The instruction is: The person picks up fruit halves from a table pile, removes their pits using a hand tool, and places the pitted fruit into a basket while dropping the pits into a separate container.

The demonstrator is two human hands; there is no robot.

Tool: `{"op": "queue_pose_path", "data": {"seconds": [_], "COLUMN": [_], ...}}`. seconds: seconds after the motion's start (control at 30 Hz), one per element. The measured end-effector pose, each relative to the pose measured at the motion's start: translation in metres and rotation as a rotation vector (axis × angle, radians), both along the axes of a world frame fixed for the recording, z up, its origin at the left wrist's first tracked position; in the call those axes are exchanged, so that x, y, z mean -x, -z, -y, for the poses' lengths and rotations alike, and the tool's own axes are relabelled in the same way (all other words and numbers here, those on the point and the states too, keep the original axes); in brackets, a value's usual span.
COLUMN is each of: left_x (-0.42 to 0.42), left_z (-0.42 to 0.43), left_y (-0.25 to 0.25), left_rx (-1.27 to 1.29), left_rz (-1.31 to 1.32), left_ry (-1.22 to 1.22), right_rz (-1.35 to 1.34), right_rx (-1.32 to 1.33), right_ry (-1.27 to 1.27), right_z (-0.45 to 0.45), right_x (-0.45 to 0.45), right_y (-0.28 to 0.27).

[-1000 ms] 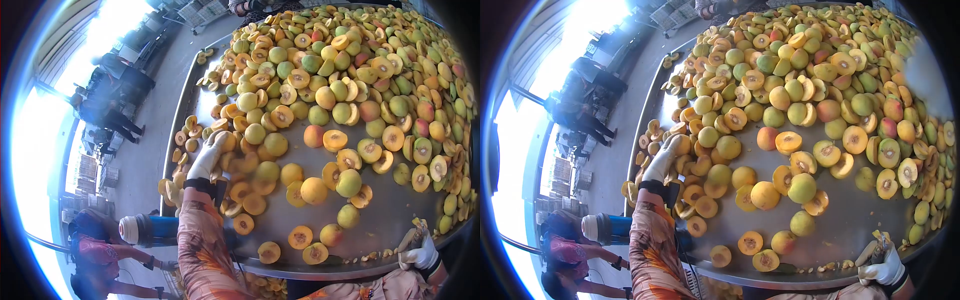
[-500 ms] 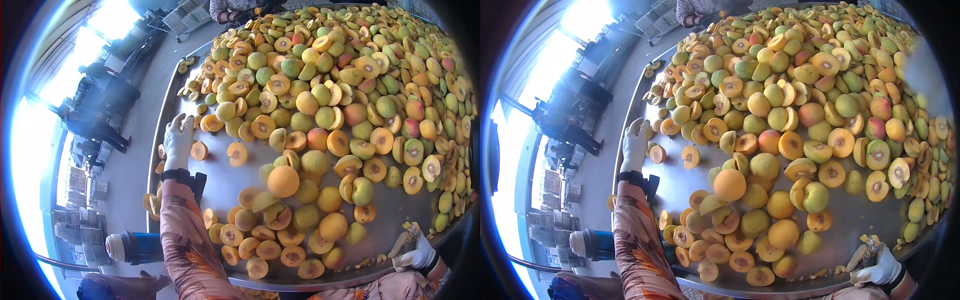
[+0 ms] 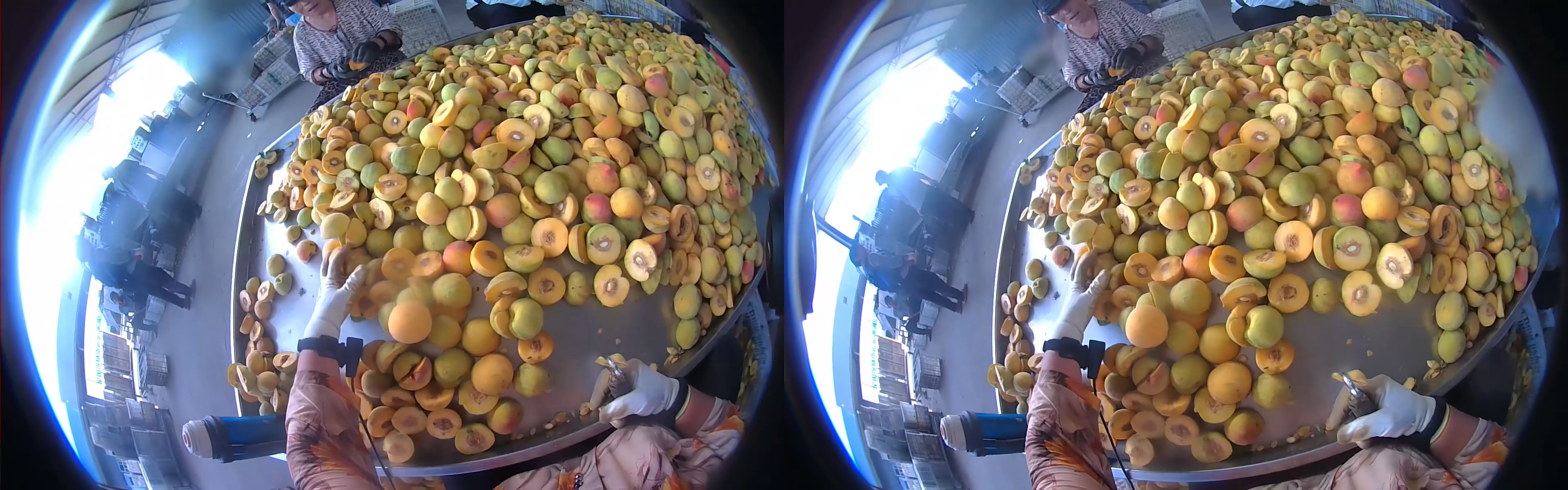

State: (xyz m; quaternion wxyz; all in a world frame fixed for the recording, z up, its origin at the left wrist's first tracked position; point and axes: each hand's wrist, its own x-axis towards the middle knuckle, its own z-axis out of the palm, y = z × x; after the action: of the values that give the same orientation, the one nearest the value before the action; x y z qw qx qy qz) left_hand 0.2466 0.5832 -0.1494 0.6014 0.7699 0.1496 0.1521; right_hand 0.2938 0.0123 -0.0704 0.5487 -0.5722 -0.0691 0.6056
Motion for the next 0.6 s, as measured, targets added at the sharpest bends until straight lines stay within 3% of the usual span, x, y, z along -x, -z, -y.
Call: {"op": "queue_pose_path", "data": {"seconds": [0.07, 0.13, 0.2, 0.23, 0.33, 0.37, 0.47, 0.53, 0.6], "left_x": [0.003, 0.000, -0.011, -0.013, -0.015, -0.012, -0.003, -0.002, -0.009], "left_z": [0.011, 0.046, 0.064, 0.077, 0.145, 0.138, 0.166, 0.195, 0.215], "left_y": [0.004, -0.020, -0.014, -0.023, -0.063, -0.046, -0.046, -0.048, -0.054], "left_rx": [-0.402, -0.300, -0.108, -0.508, -0.555, -0.653, -0.538, -0.776, -0.594], "left_rz": [-0.200, -0.228, -0.228, -0.353, -0.597, -0.551, -0.424, -0.474, -0.428], "left_ry": [-0.018, 0.090, 0.248, 0.283, 0.263, 0.340, 0.537, 0.581, 0.516], "right_rz": [0.010, 0.051, 0.064, 0.068, 0.121, 0.124, 0.163, 0.240, 0.298], "right_rx": [-0.051, -0.111, -0.170, -0.170, -0.182, -0.214, -0.273, -0.273, -0.251], "right_ry": [-0.027, -0.050, -0.041, -0.040, -0.049, -0.051, -0.019, 0.027, 0.096], "right_z": [-0.002, -0.003, -0.001, -0.003, 0.000, 0.001, 0.004, 0.008, 0.017], "right_x": [0.001, 0.002, 0.005, 0.004, 0.006, 0.006, 0.008, 0.010, 0.013], "right_y": [0.001, 0.005, 0.015, 0.015, 0.005, 0.010, 0.013, 0.009, 0.011]}}
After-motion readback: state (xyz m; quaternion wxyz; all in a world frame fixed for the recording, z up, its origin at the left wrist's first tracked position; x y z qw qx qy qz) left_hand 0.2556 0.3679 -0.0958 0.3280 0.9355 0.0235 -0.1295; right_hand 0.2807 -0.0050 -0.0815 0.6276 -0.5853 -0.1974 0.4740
